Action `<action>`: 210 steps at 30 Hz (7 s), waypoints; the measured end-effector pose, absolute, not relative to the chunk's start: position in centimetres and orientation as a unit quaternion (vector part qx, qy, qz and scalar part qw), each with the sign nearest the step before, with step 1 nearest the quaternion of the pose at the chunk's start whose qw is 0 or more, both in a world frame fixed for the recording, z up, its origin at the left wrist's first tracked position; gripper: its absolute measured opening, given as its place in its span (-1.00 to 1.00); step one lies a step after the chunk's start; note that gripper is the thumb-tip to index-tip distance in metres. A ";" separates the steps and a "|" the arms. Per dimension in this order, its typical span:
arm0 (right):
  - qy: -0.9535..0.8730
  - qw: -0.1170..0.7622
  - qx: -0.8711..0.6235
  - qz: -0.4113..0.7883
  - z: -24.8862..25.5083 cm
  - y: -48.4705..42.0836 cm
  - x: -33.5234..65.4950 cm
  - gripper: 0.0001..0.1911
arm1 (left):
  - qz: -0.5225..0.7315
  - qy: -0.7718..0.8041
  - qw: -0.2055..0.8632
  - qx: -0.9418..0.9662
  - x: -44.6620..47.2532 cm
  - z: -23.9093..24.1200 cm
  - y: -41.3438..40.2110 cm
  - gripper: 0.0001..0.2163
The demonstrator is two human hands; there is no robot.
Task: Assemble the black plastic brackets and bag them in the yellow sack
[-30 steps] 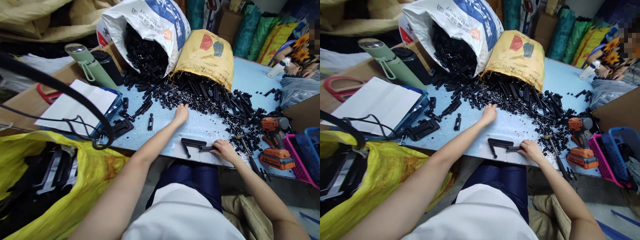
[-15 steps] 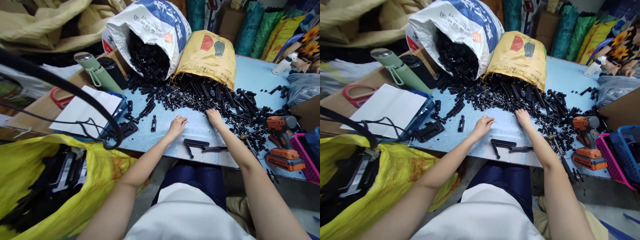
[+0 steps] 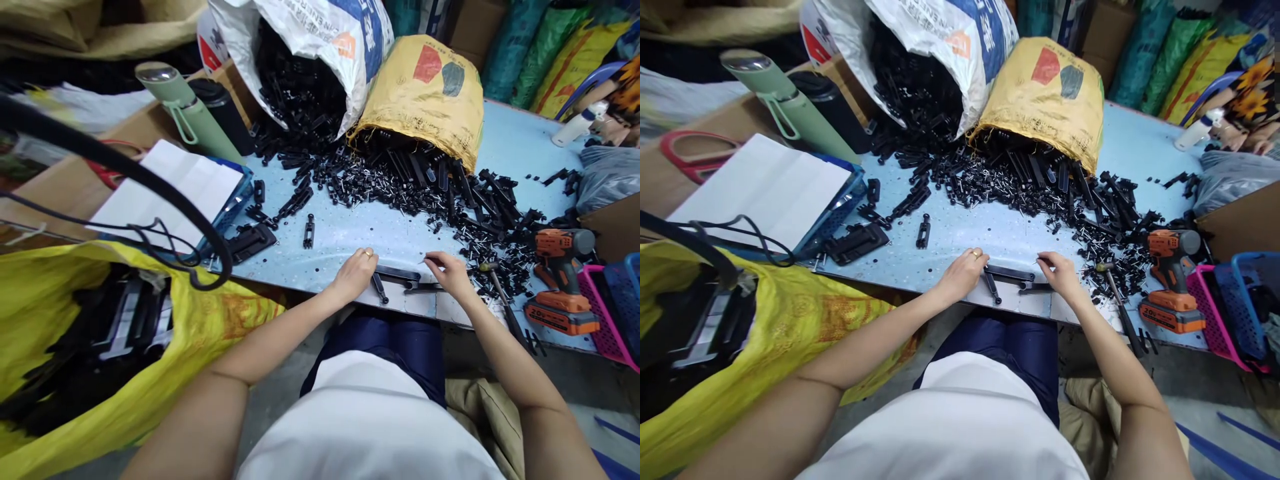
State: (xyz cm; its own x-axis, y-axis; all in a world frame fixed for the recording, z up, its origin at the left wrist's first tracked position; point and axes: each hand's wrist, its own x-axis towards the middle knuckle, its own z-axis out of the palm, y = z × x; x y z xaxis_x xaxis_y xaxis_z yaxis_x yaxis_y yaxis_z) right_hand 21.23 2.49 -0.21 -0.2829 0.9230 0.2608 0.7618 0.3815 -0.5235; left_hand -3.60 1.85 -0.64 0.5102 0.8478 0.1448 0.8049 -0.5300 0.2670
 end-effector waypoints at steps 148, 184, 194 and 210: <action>-0.796 0.326 -0.412 0.301 -0.1 1.7 15.1 -0.50 | 0.535 0.510 0.193 0.646 1.0 -1.6 -0.7 -0.68; -0.886 0.073 -0.441 0.124 2.8 4.4 23.3 -0.72 | 0.058 0.413 0.173 0.892 -0.9 -2.1 1.3 -0.73; -0.884 -0.129 -0.443 0.069 0.2 -2.3 20.9 -0.68 | 0.019 0.394 0.227 0.891 0.4 -0.8 1.5 -0.55; -0.898 -0.064 -0.427 -0.086 2.2 -2.8 18.6 -0.77 | 0.188 0.398 0.173 0.881 -1.0 -4.0 0.4 -0.58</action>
